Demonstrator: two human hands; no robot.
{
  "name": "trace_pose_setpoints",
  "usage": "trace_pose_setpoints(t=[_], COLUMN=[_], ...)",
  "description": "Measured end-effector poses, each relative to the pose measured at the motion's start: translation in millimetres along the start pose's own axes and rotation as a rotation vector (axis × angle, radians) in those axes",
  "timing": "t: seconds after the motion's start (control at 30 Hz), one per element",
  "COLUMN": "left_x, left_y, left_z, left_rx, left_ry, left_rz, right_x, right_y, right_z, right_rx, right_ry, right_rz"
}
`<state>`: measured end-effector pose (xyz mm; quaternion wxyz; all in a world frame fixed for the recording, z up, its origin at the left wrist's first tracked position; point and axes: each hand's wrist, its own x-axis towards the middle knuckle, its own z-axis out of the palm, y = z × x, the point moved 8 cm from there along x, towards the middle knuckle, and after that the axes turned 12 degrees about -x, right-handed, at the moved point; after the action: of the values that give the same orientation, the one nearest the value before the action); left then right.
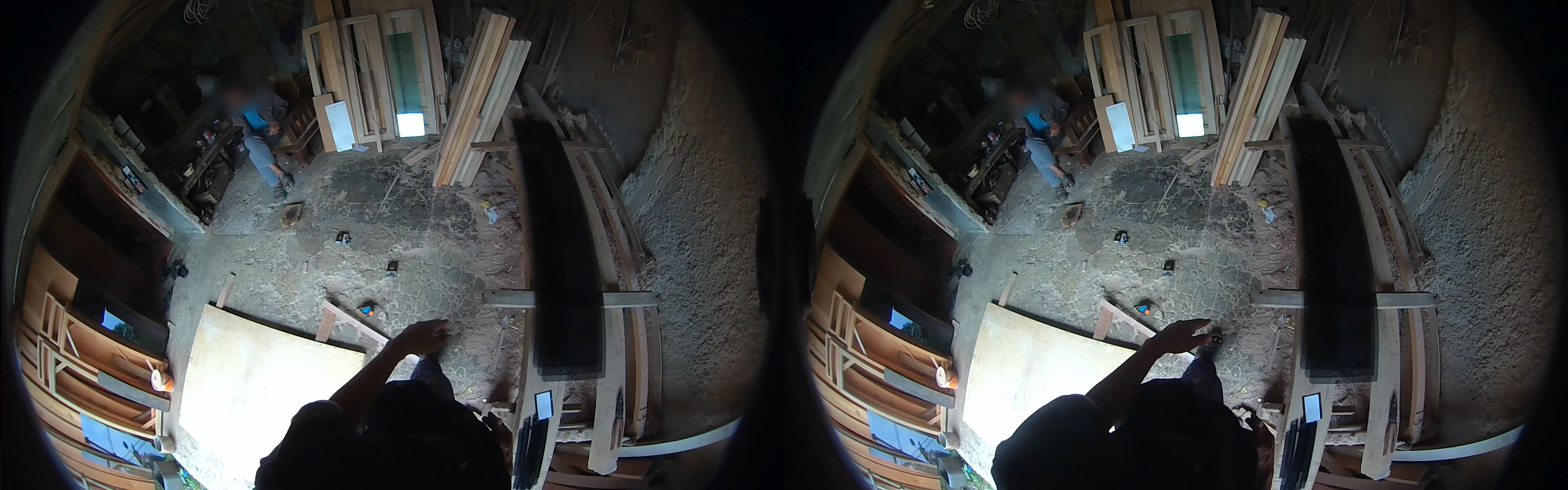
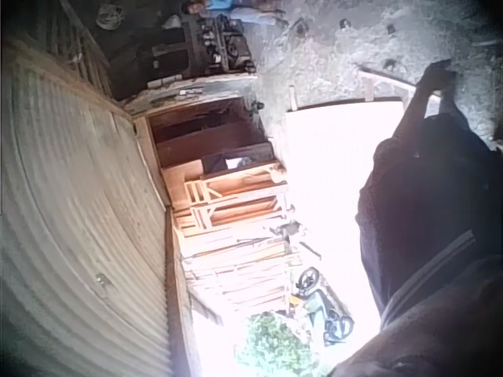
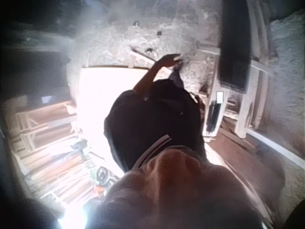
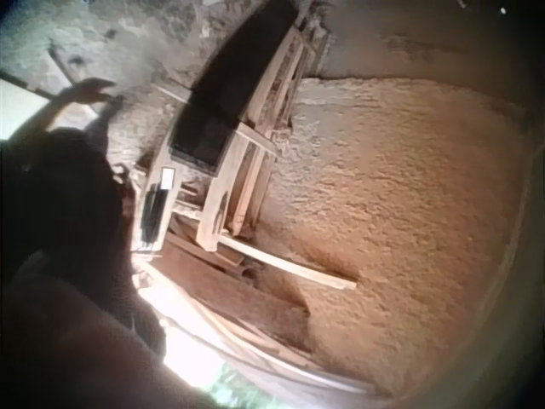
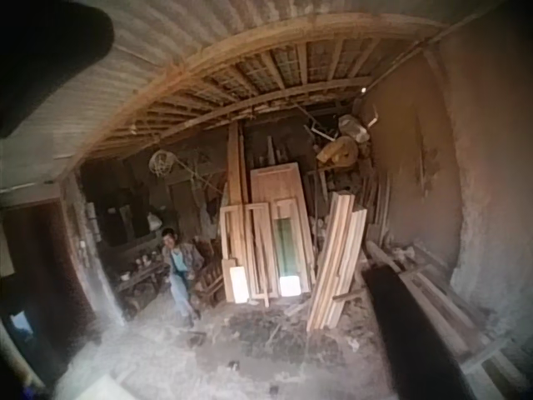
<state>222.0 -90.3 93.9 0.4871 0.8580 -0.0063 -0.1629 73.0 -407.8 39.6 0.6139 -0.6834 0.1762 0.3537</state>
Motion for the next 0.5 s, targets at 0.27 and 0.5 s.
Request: trace_pose_setpoints(t=[0.27, 0.5], left_x=[70.4, 120.0], left_y=[-3.1, -33.6], left_z=[-40.1, -88.0], left_rx=[0.012, 0.065], left_ry=[-0.098, -0.233], left_rz=[0.075, 0.005], right_x=[77.2, 146.3], right_y=[-123.1, -233.2], right_z=[10.8, 68.3], right_rx=[-0.257, -0.423], right_ry=[0.123, 0.194], right_rz=[-0.338, -0.558])
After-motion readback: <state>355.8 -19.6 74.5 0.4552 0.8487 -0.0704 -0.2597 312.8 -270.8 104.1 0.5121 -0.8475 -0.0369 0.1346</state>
